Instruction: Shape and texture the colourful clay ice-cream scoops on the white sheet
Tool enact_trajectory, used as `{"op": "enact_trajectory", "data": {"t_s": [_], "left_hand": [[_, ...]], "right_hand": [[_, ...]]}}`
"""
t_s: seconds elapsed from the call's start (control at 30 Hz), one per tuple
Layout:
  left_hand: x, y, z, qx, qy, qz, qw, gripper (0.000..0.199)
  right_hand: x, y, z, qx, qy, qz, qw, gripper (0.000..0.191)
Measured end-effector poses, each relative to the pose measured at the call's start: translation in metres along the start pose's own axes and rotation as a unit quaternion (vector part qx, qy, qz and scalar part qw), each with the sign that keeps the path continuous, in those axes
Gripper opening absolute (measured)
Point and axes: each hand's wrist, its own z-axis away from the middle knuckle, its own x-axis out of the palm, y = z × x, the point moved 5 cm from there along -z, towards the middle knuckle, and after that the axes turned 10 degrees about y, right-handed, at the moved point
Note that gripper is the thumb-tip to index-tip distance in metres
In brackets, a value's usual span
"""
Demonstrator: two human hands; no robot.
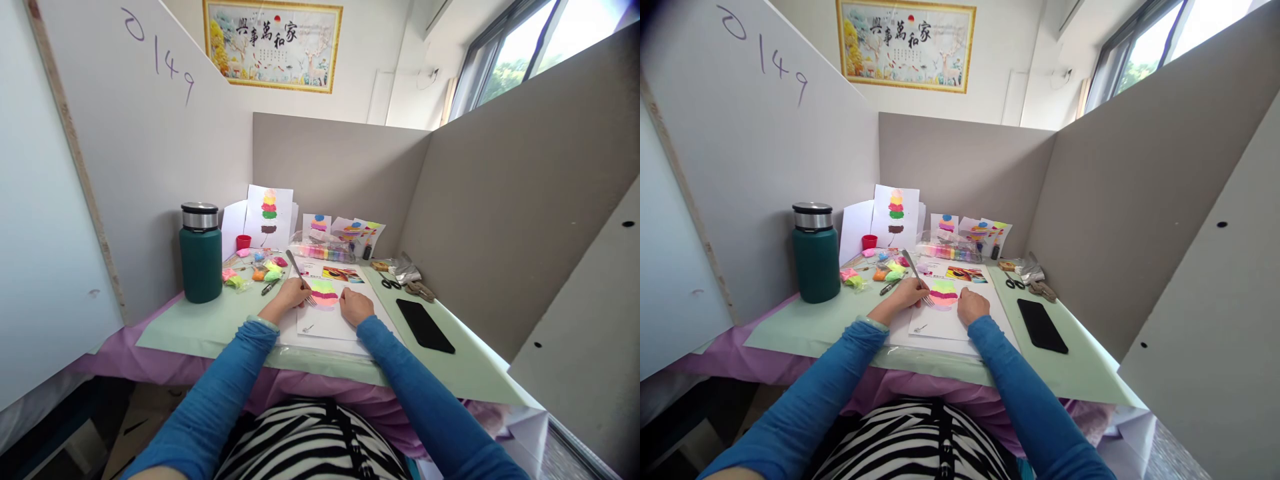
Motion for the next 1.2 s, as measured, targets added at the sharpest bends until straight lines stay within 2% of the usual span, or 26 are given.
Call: {"op": "enact_trajectory", "data": {"t_s": [0.4,0.63,0.77,1.0,1.2], "left_hand": [[-0.006,0.003,0.004,-0.048,0.028,0.013,0.998,0.014],[-0.007,0.004,0.004,-0.055,0.024,0.005,0.998,0.015],[-0.014,0.007,0.006,-0.042,0.038,0.003,0.998,0.016],[-0.020,0.005,0.007,-0.087,0.027,0.007,0.996,0.013],[-0.017,0.000,0.004,-0.056,0.033,-0.048,0.997,0.013]], "right_hand": [[-0.001,0.000,0.000,0.000,0.002,-0.002,1.000,0.024],[0.000,-0.001,0.000,-0.007,0.004,0.002,1.000,0.023],[0.000,-0.001,0.000,-0.007,0.005,0.000,1.000,0.023],[0.001,0.000,0.000,-0.005,0.002,0.002,1.000,0.024],[0.001,0.000,0.000,-0.004,0.006,0.007,1.000,0.024]]}}
